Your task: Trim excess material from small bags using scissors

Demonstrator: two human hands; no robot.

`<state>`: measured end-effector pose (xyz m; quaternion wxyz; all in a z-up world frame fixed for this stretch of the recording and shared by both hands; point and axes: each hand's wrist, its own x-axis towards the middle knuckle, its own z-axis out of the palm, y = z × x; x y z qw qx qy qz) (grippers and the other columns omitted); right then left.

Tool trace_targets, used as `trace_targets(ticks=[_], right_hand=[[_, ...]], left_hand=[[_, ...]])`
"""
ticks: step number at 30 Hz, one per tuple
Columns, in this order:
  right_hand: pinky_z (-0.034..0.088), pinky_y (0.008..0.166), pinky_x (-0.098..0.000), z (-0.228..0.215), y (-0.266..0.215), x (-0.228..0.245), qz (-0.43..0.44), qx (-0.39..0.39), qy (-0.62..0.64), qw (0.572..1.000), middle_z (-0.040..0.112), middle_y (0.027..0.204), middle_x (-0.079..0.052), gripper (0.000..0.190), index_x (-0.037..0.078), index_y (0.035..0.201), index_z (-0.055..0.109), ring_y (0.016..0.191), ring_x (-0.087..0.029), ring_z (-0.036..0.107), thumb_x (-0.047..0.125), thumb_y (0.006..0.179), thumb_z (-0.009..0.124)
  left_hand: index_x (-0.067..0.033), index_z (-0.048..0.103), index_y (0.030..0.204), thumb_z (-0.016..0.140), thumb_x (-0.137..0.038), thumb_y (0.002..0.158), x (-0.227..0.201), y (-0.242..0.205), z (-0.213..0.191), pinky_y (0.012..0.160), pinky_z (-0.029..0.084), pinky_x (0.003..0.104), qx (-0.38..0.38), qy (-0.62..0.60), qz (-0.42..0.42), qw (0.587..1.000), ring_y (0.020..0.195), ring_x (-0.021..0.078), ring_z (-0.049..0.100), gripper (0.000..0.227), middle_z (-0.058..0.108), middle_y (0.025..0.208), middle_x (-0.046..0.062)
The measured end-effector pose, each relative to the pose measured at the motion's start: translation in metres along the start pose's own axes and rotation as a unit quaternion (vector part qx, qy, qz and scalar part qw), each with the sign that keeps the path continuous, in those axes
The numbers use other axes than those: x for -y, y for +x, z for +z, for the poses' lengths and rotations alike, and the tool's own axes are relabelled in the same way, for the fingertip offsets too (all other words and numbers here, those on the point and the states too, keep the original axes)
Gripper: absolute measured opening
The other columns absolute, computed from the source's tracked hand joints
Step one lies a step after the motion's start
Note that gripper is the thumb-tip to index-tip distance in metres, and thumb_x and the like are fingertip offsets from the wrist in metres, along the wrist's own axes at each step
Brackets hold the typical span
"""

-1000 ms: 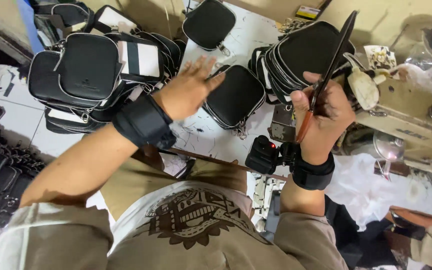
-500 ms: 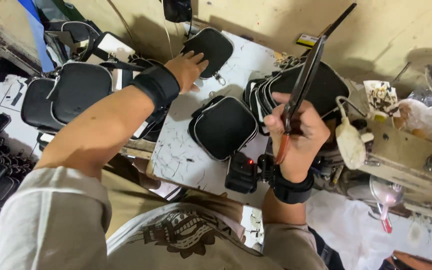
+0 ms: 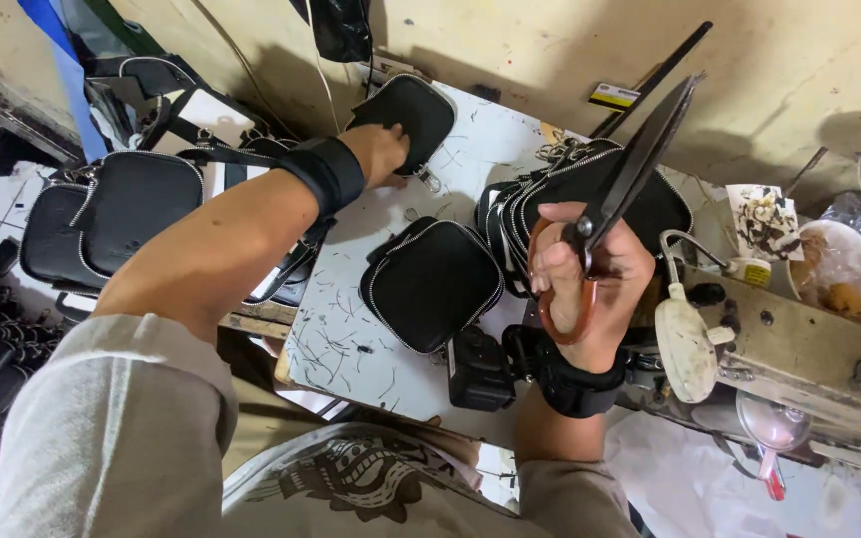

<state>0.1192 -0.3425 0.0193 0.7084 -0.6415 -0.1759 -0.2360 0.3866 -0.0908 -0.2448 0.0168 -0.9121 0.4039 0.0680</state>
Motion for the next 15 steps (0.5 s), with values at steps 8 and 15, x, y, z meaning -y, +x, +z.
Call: trace_targets(ticks=[8, 15], right_hand=[[0.043, 0.044, -0.0233, 0.005, -0.005, 0.013, -0.014, 0.012, -0.014, 1.000, 0.052, 0.054, -0.009, 0.030, -0.015, 0.104, 0.065, 0.042, -0.010, 0.050, 0.014, 0.097, 0.067], [0.045, 0.057, -0.0222, 0.003, -0.017, -0.005, 0.029, 0.028, -0.108, 0.993, 0.063, 0.068, -0.010, 0.025, -0.004, 0.111, 0.075, 0.058, -0.010, 0.053, 0.005, 0.089, 0.080]], left_hand=[[-0.0165, 0.070, 0.108, 0.052, -0.034, 0.099, -0.011, -0.059, -0.113, 0.066, 0.059, 0.054, -0.176, -0.030, -0.184, 0.967, 0.082, 0.0371, 0.076, 0.027, 0.077, 0.088, 0.013], [-0.0054, 0.070, 0.097, 0.058, -0.016, 0.099, -0.079, -0.196, -0.259, 0.048, 0.053, 0.014, -0.493, -0.550, -0.236, 0.632, 0.059, 0.0054, 0.058, 0.016, 0.054, 0.069, -0.004]])
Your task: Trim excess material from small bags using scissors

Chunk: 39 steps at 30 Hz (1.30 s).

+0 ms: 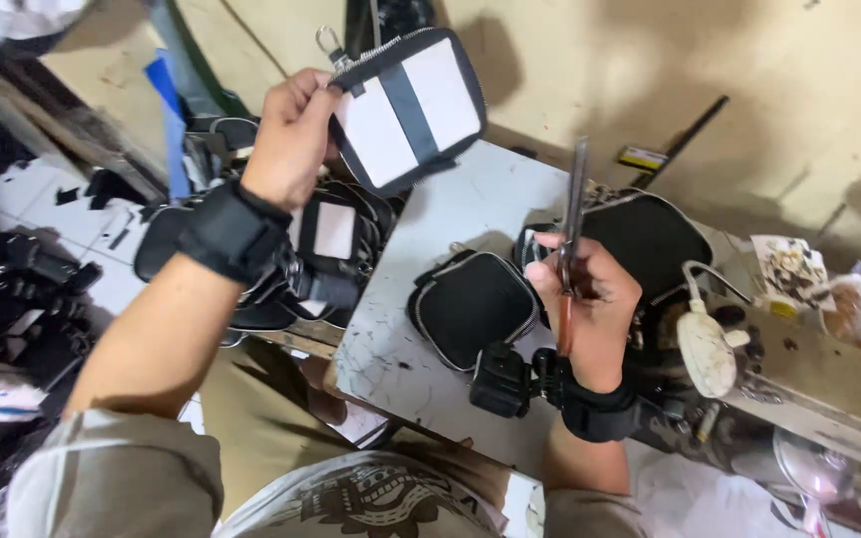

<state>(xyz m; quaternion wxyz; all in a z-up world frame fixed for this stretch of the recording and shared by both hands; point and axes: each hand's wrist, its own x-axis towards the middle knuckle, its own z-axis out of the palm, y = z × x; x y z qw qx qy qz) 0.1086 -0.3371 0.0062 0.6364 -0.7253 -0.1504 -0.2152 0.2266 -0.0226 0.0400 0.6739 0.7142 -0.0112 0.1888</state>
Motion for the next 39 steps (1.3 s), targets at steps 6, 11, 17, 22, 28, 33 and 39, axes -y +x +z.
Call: trace_targets(ticks=[6, 11, 17, 22, 28, 33, 39], right_hand=[[0.056, 0.063, -0.0382, 0.028, -0.001, 0.006, -0.114, 0.022, -0.161, 0.980, 0.073, 0.079, -0.018, 0.029, 0.002, 0.105, 0.077, 0.069, -0.037, 0.073, 0.009, 0.082, 0.093], [0.056, 0.059, -0.0376, 0.035, -0.004, 0.013, -0.144, 0.046, -0.208, 0.966, 0.073, 0.083, -0.014, 0.024, 0.006, 0.105, 0.077, 0.069, -0.035, 0.072, 0.015, 0.087, 0.089], [0.057, 0.059, -0.0375, 0.035, -0.004, 0.008, -0.220, 0.039, -0.302, 0.927, 0.069, 0.083, -0.009, 0.025, 0.011, 0.113, 0.077, 0.067, -0.031, 0.069, 0.017, 0.090, 0.086], [0.056, 0.063, -0.0369, 0.030, -0.003, -0.005, -0.281, 0.006, -0.387, 0.878, 0.063, 0.082, -0.007, 0.030, 0.017, 0.121, 0.076, 0.067, -0.029, 0.066, 0.017, 0.092, 0.083], [0.055, 0.061, -0.0318, 0.024, -0.001, -0.025, -0.335, -0.036, -0.494, 0.801, 0.058, 0.085, -0.003, 0.030, 0.024, 0.123, 0.077, 0.065, -0.021, 0.061, 0.024, 0.093, 0.074], [0.055, 0.061, -0.0332, 0.023, 0.001, -0.028, -0.347, -0.029, -0.502, 0.791, 0.055, 0.085, -0.003, 0.032, 0.024, 0.122, 0.077, 0.065, -0.022, 0.061, 0.023, 0.090, 0.074], [0.056, 0.063, -0.0314, 0.022, 0.001, -0.032, -0.349, -0.035, -0.515, 0.782, 0.055, 0.085, -0.002, 0.031, 0.024, 0.122, 0.079, 0.066, -0.021, 0.060, 0.024, 0.092, 0.073]], left_hand=[[-0.0036, 0.064, 0.096, 0.060, -0.015, 0.104, -0.001, -0.050, -0.031, 0.052, 0.055, 0.019, -0.004, -0.185, -0.020, 0.983, 0.059, 0.0089, 0.065, 0.014, 0.066, 0.074, 0.003], [-0.0037, 0.060, 0.090, 0.060, -0.014, 0.103, -0.005, -0.078, -0.027, 0.047, 0.055, 0.022, -0.031, -0.223, -0.022, 0.974, 0.053, 0.0116, 0.065, 0.016, 0.064, 0.066, 0.007], [-0.0028, 0.060, 0.088, 0.060, -0.015, 0.104, -0.002, -0.092, -0.022, 0.045, 0.055, 0.023, -0.023, -0.206, 0.009, 0.978, 0.052, 0.0111, 0.064, 0.020, 0.062, 0.065, 0.008], [-0.0048, 0.062, 0.088, 0.061, -0.014, 0.105, -0.021, -0.104, -0.010, 0.047, 0.052, 0.019, -0.008, -0.169, 0.017, 0.985, 0.053, 0.0070, 0.059, 0.019, 0.057, 0.064, 0.002], [-0.0022, 0.062, 0.088, 0.060, -0.010, 0.105, -0.023, -0.108, 0.001, 0.050, 0.052, 0.020, 0.013, -0.162, 0.026, 0.986, 0.057, 0.0068, 0.057, 0.019, 0.055, 0.066, 0.002], [-0.0037, 0.064, 0.089, 0.060, -0.013, 0.105, -0.031, -0.109, 0.010, 0.051, 0.050, 0.018, 0.015, -0.188, 0.020, 0.982, 0.057, 0.0048, 0.055, 0.019, 0.054, 0.066, -0.001], [-0.0029, 0.063, 0.089, 0.060, -0.012, 0.105, -0.022, -0.104, 0.006, 0.051, 0.049, 0.018, 0.006, -0.190, 0.028, 0.981, 0.057, 0.0056, 0.055, 0.019, 0.055, 0.066, 0.001]])
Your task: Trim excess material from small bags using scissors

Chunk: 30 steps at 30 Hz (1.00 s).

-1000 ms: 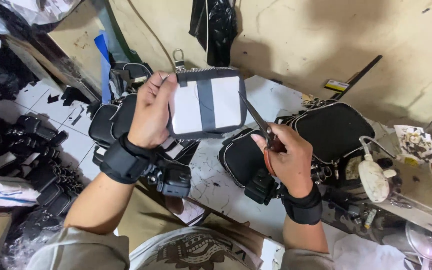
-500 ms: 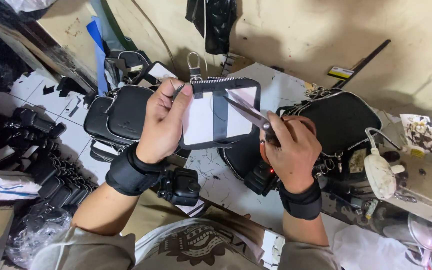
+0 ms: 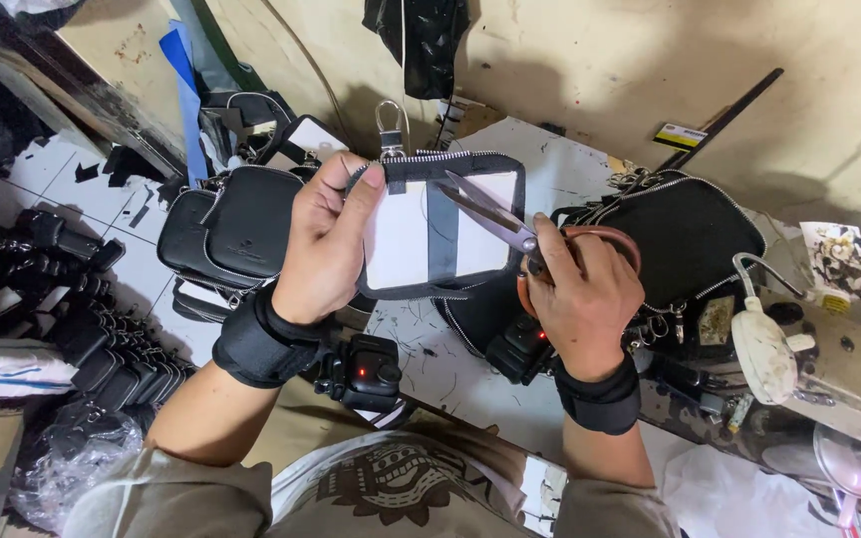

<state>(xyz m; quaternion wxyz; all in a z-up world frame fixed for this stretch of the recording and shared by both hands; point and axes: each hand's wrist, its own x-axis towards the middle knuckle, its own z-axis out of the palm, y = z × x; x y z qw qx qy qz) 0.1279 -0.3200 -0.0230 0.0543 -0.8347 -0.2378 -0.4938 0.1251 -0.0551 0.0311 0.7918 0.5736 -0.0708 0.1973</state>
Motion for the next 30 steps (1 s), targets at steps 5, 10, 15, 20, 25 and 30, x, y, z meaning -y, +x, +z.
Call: trace_targets(ticks=[5, 10, 15, 20, 25, 30], right_hand=[[0.057, 0.066, -0.0331, 0.001, -0.002, 0.003, -0.003, 0.003, 0.001, 1.000, 0.056, 0.088, -0.004, 0.031, 0.024, 0.124, 0.078, 0.067, -0.022, 0.060, 0.027, 0.094, 0.072], [0.057, 0.066, -0.0322, 0.004, -0.005, 0.005, 0.001, -0.007, -0.009, 1.000, 0.056, 0.087, -0.003, 0.027, 0.023, 0.122, 0.078, 0.066, -0.021, 0.060, 0.029, 0.097, 0.069], [0.057, 0.068, -0.0313, 0.008, -0.008, 0.005, 0.001, -0.011, -0.002, 1.000, 0.056, 0.085, -0.003, 0.026, 0.022, 0.120, 0.080, 0.068, -0.021, 0.062, 0.032, 0.100, 0.066], [0.057, 0.068, -0.0310, 0.005, -0.006, 0.006, 0.000, -0.012, 0.009, 1.000, 0.057, 0.082, -0.001, 0.024, 0.024, 0.118, 0.080, 0.065, -0.021, 0.063, 0.029, 0.096, 0.071], [0.057, 0.067, -0.0295, 0.004, -0.009, -0.001, 0.008, -0.024, 0.014, 1.000, 0.059, 0.080, 0.001, 0.019, 0.025, 0.113, 0.082, 0.064, -0.018, 0.063, 0.029, 0.097, 0.073], [0.057, 0.070, -0.0310, 0.004, -0.008, -0.005, -0.013, -0.012, -0.011, 1.000, 0.055, 0.084, -0.003, 0.025, 0.022, 0.120, 0.079, 0.066, -0.021, 0.059, 0.029, 0.097, 0.075]], left_hand=[[-0.0039, 0.063, 0.089, 0.059, -0.011, 0.105, -0.002, -0.002, 0.001, 0.052, 0.047, 0.018, 0.012, 0.004, 0.003, 1.000, 0.058, 0.0042, 0.052, 0.019, 0.052, 0.066, -0.002], [-0.0055, 0.062, 0.089, 0.058, -0.011, 0.106, -0.008, -0.003, 0.002, 0.055, 0.042, 0.018, 0.044, 0.041, 0.016, 0.998, 0.063, 0.0029, 0.046, 0.018, 0.049, 0.068, -0.003], [-0.0050, 0.063, 0.092, 0.058, -0.011, 0.107, -0.009, -0.005, 0.003, 0.058, 0.039, 0.019, 0.051, 0.066, 0.026, 0.996, 0.065, 0.0042, 0.043, 0.017, 0.047, 0.070, -0.003], [-0.0063, 0.062, 0.092, 0.057, -0.013, 0.108, -0.012, -0.005, 0.003, 0.061, 0.037, 0.019, 0.055, 0.077, 0.022, 0.995, 0.066, 0.0035, 0.042, 0.018, 0.045, 0.070, -0.004], [-0.0056, 0.061, 0.091, 0.056, -0.013, 0.108, -0.011, -0.003, 0.001, 0.061, 0.037, 0.020, 0.049, 0.078, 0.027, 0.995, 0.066, 0.0040, 0.042, 0.019, 0.046, 0.070, -0.003], [-0.0059, 0.061, 0.091, 0.057, -0.015, 0.108, -0.011, -0.003, -0.004, 0.062, 0.037, 0.020, 0.042, 0.073, 0.028, 0.996, 0.066, 0.0047, 0.044, 0.020, 0.045, 0.070, -0.004]])
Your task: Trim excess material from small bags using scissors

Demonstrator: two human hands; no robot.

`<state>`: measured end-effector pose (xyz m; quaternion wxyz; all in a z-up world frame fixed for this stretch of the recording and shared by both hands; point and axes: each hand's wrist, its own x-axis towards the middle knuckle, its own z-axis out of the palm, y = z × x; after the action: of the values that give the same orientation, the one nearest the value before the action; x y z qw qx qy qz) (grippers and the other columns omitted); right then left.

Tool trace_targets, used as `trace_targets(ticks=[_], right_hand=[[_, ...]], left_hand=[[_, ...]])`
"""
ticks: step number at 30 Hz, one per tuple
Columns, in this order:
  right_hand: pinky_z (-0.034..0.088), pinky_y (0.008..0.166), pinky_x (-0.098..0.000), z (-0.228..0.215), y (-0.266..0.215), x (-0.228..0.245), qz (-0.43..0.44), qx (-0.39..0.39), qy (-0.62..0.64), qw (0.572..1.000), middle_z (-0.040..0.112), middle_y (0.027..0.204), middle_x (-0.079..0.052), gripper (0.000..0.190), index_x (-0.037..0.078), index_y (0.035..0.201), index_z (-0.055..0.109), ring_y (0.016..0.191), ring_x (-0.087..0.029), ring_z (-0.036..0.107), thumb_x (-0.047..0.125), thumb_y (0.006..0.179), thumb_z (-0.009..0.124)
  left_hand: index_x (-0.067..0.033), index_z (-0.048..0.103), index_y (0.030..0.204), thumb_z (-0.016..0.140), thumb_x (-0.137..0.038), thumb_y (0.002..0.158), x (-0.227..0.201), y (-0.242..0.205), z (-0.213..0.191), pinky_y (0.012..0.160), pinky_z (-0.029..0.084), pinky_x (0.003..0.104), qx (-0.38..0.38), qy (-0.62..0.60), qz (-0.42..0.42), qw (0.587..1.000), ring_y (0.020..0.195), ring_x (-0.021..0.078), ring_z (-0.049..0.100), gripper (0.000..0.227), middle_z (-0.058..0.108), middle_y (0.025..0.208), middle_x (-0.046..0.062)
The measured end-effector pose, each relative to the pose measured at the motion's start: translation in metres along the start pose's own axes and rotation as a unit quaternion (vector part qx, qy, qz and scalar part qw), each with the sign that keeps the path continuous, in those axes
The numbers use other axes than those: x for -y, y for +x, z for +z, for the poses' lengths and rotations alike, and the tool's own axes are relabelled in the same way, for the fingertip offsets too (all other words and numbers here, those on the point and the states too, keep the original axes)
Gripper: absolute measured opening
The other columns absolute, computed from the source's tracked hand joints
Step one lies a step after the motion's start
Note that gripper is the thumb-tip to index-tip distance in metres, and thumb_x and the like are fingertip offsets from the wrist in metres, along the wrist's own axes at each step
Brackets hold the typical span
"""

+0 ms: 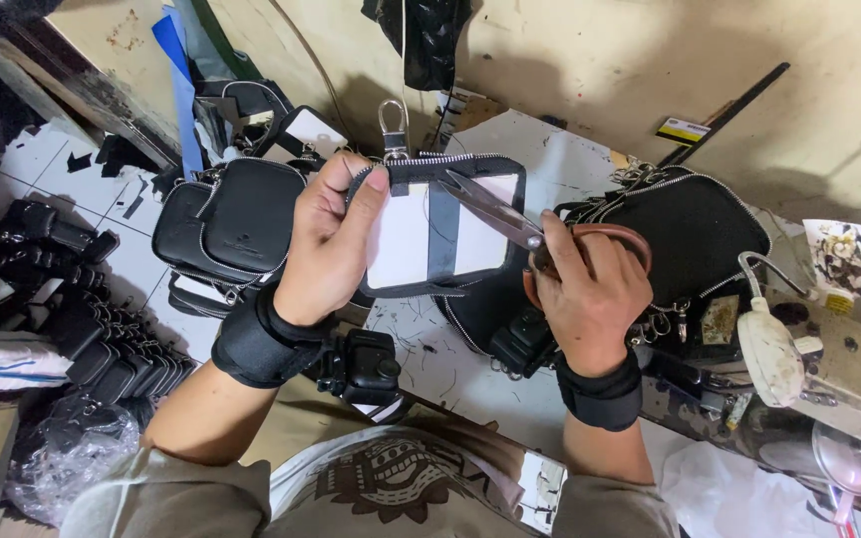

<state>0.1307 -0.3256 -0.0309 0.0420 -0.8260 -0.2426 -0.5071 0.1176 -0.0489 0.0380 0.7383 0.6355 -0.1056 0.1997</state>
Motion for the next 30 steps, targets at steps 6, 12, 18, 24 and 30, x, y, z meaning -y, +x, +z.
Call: trace_targets(ticks=[6, 12, 18, 24, 30], right_hand=[[0.056, 0.070, -0.0308, 0.000, -0.001, 0.003, -0.009, -0.002, -0.023, 1.000, 0.055, 0.087, -0.002, 0.025, 0.023, 0.120, 0.080, 0.068, -0.020, 0.059, 0.035, 0.101, 0.069], [0.055, 0.068, -0.0322, -0.001, 0.002, 0.005, -0.006, 0.010, 0.000, 1.000, 0.052, 0.082, -0.002, 0.028, 0.023, 0.120, 0.080, 0.064, -0.021, 0.057, 0.025, 0.092, 0.078], [0.056, 0.067, -0.0310, 0.007, -0.008, 0.004, 0.008, 0.005, 0.012, 1.000, 0.057, 0.086, -0.001, 0.029, 0.024, 0.122, 0.080, 0.067, -0.020, 0.059, 0.028, 0.094, 0.075], [0.056, 0.065, -0.0313, 0.001, 0.002, 0.008, 0.018, 0.001, 0.026, 1.000, 0.057, 0.085, -0.002, 0.027, 0.023, 0.121, 0.081, 0.065, -0.020, 0.059, 0.028, 0.095, 0.076], [0.055, 0.063, -0.0280, 0.006, -0.005, 0.008, 0.008, -0.006, 0.003, 1.000, 0.057, 0.083, 0.000, 0.023, 0.024, 0.118, 0.081, 0.063, -0.017, 0.059, 0.030, 0.097, 0.076]], left_hand=[[-0.0056, 0.061, 0.090, 0.058, -0.014, 0.108, 0.004, -0.001, -0.002, 0.062, 0.037, 0.020, 0.003, -0.002, 0.001, 1.000, 0.066, 0.0045, 0.044, 0.020, 0.044, 0.070, -0.003], [-0.0064, 0.060, 0.090, 0.056, -0.012, 0.108, -0.001, 0.000, -0.001, 0.061, 0.037, 0.019, 0.003, -0.009, -0.004, 1.000, 0.064, 0.0044, 0.044, 0.019, 0.043, 0.070, -0.005], [-0.0066, 0.061, 0.090, 0.057, -0.012, 0.108, -0.001, -0.002, 0.002, 0.061, 0.036, 0.020, 0.010, -0.001, 0.002, 1.000, 0.065, 0.0040, 0.042, 0.020, 0.043, 0.069, -0.004], [-0.0073, 0.061, 0.090, 0.056, -0.013, 0.108, -0.003, -0.003, 0.003, 0.063, 0.037, 0.020, 0.018, 0.002, -0.002, 1.000, 0.067, 0.0048, 0.042, 0.019, 0.045, 0.070, -0.004], [-0.0070, 0.061, 0.090, 0.057, -0.013, 0.108, -0.008, -0.005, 0.005, 0.065, 0.036, 0.021, 0.013, 0.008, 0.001, 1.000, 0.070, 0.0047, 0.042, 0.020, 0.045, 0.071, -0.004]])
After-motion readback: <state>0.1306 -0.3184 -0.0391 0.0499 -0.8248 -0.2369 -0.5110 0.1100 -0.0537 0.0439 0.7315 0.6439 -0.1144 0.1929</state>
